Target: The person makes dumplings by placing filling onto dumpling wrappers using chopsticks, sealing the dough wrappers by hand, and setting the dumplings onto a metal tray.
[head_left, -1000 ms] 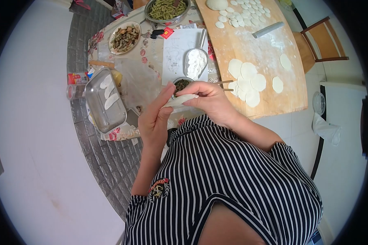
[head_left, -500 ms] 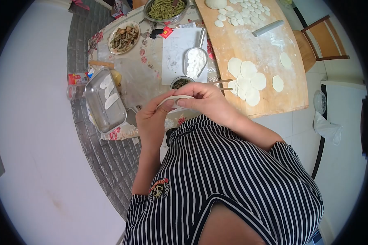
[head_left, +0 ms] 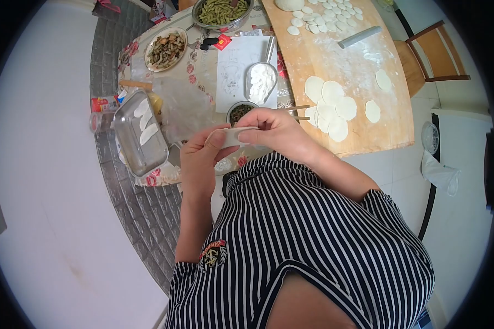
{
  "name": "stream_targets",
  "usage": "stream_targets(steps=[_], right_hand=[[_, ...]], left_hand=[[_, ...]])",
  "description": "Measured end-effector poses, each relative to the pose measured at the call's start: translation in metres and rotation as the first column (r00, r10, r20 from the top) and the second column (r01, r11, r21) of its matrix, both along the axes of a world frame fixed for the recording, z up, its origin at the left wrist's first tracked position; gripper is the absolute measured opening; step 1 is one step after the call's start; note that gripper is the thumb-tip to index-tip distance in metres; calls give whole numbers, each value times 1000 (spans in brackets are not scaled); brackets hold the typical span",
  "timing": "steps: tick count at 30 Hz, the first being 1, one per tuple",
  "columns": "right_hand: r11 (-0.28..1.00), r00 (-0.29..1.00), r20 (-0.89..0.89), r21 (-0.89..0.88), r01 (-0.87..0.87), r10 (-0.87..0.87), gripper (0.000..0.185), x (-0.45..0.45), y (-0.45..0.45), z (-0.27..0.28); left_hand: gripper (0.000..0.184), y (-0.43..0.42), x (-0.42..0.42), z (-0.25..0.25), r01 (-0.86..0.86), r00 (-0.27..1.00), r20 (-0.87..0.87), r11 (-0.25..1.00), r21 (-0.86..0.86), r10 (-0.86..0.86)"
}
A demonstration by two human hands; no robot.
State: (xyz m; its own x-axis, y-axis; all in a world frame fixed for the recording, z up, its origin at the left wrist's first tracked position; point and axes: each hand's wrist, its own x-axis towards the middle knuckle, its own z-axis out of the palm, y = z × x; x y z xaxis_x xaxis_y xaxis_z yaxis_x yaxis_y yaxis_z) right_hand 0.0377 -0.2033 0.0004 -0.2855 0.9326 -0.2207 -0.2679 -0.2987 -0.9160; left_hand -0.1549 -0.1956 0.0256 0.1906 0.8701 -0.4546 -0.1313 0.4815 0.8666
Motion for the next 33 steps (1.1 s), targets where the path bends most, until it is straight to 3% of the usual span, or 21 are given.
stream_targets(steps=[4, 6, 11, 14, 16, 19, 26, 29, 31, 33], right_hand=[[999, 994, 102, 20, 26, -27, 18, -1, -1, -4], [999, 988, 150, 24, 35, -38, 18, -1, -2, -3], [996, 963, 256, 55, 69, -81, 19, -10, -6, 3], [992, 961, 249, 57, 110, -121, 20, -22, -8, 2], [993, 979, 188, -74, 96, -81, 14, -29, -9, 8], [994, 980, 172, -29, 102, -96, 12, -43, -10, -1], [990, 953, 283, -64, 128, -105, 13, -69, -2, 3], [987, 959, 243, -27, 159, -148, 18, -86, 0, 0], [973, 984, 41, -145, 178, -174, 19, -99, 2, 5], [975, 990, 73, -180, 131, -119, 19, -104, 2, 5]], left_hand=[[31, -5, 8, 2, 24, 999, 23, 1000, 11, -24], [39, -7, 6, -2, 108, 991, -81, 992, 70, -103], [40, -6, -8, -6, 97, 993, -68, 993, 69, -92], [39, -3, -22, -8, 147, 987, -71, 985, 87, -141], [37, -1, -31, -7, 187, 982, -48, 978, 94, -183], [32, 2, -43, -5, 155, 988, 25, 988, 11, -156], [30, 19, -85, -7, 153, 988, 22, 987, -49, -152], [30, 23, -101, -4, 150, 987, 61, 987, -59, -147], [30, 25, -113, -6, 157, 985, 82, 986, -53, -152], [31, 29, -125, -10, 175, 972, 172, 982, -66, -162]])
